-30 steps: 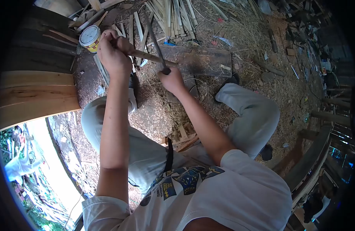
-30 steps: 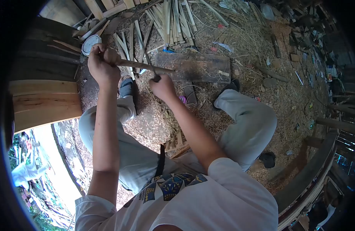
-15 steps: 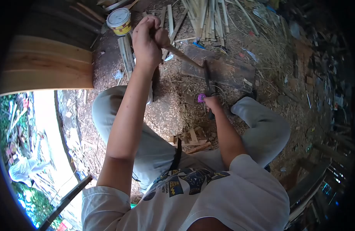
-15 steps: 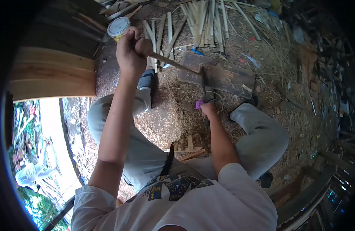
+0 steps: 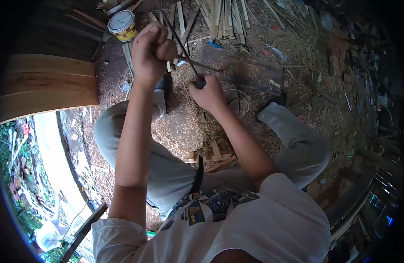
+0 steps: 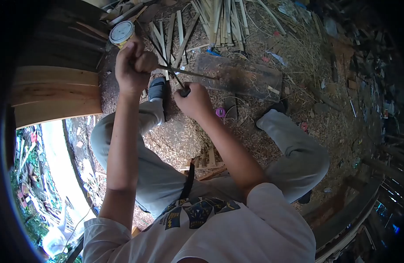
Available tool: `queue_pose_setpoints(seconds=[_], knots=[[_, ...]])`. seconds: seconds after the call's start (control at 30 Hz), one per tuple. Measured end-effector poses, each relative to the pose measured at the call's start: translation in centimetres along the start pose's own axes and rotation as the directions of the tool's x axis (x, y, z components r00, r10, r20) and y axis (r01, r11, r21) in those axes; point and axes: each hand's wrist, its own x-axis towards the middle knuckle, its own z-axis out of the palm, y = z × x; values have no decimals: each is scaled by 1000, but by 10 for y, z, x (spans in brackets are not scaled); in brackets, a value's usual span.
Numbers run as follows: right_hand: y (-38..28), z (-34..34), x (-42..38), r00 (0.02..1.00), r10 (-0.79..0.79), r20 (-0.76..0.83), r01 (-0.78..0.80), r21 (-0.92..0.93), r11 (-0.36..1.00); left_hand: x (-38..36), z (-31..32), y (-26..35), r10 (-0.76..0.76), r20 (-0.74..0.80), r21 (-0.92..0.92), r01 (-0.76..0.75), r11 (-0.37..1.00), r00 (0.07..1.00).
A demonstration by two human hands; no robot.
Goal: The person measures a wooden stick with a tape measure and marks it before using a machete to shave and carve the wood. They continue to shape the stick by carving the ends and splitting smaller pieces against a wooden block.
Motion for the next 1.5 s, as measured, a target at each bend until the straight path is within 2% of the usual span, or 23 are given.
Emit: queue_pose_setpoints(seconds=[0.07, 0.1, 0.17, 0.23, 0.27, 0.33, 0.47, 0.53, 0.6, 0.77, 0.8, 0.83, 0.97, 1.03, 1.07, 1.13, 1.2, 1.27, 1.3, 1.37, 1.4, 1.47, 1.5], knots=[[20, 3, 1, 998, 69, -9, -70, -131, 989, -4, -4, 1, 33, -91, 62, -27, 998, 995], [48, 2, 7, 989, 145, 24, -139, -165, 976, -6, -14, 1, 0, -57, 64, 4, 998, 998], [136, 14, 18, 983, 182, 25, -173, -219, 960, -10, -19, 5, -8, -31, 70, 10, 997, 999], [144, 17, 18, 984, 176, -19, -174, -300, 938, -13, -26, 8, -22, 13, 52, 22, 998, 1000], [148, 23, 14, 982, 187, -22, -185, -301, 936, -14, -33, 6, 20, -61, 68, -16, 998, 998], [136, 26, 10, 981, 125, -149, -168, -327, 930, -16, -44, 12, -1, -27, 14, 1, 1000, 1000], [141, 23, 4, 975, 135, -175, -195, -393, 899, -33, -46, 13, -9, 32, 28, 8, 1000, 999], [230, 26, 13, 941, 311, -129, -337, -418, 844, -45, -41, 13, -32, 4, 9, 32, 999, 999], [231, -11, -6, 876, 471, -101, -465, -433, 772, -49, -34, 16, -81, 77, 129, 71, 989, 994], [248, -19, -23, 883, 429, -191, -461, -531, 711, -56, -9, 7, -98, 148, 122, 80, 989, 984], [262, -14, -15, 891, 402, -210, -445, -572, 689, -59, -7, 6, -83, 112, 132, 68, 989, 990], [303, -15, -4, 854, 514, -78, -473, -530, 704, -61, -6, 8, -68, 80, 151, 55, 987, 994], [246, -45, -18, 863, 505, -11, -439, -510, 740, -77, -15, 8, -97, 151, 185, 68, 980, 984], [228, -51, -37, 718, 696, 31, -652, -321, 687, -79, -6, 8, -124, 194, 186, 87, 979, 973], [221, -48, -37, 713, 700, 25, -659, -316, 682, -74, 1, 8, -148, 248, 194, 101, 976, 957], [212, -30, -34, 854, 519, -11, -498, -302, 813, -69, 8, 5, -190, 293, 202, 133, 970, 937], [210, -3, -23, 985, 118, -126, -154, -331, 931, -72, 13, 5, -238, 325, 217, 173, 961, 915], [133, -12, -29, 998, 66, 8, -63, -238, 969, -74, 20, 7, -259, 355, 312, 147, 939, 898], [127, -10, -28, 997, 72, 12, -67, -238, 969, -73, 19, 7, -263, 351, 311, 153, 938, 899], [119, -9, -26, 998, -68, 19, 71, -258, 964, -70, 17, 6, -279, 381, 310, 162, 937, 882], [165, 1, -14, 997, -68, 20, 71, -257, 964, -67, 17, 6, -279, 380, 312, 162, 936, 882], [262, 19, -5, 983, 114, -144, -160, -367, 916, -63, 17, 7, -286, 388, 333, 156, 930, 876], [280, 9, -13, 930, 347, -119, -366, -363, 857, -61, 18, 8, -285, 392, 336, 153, 930, 875]])
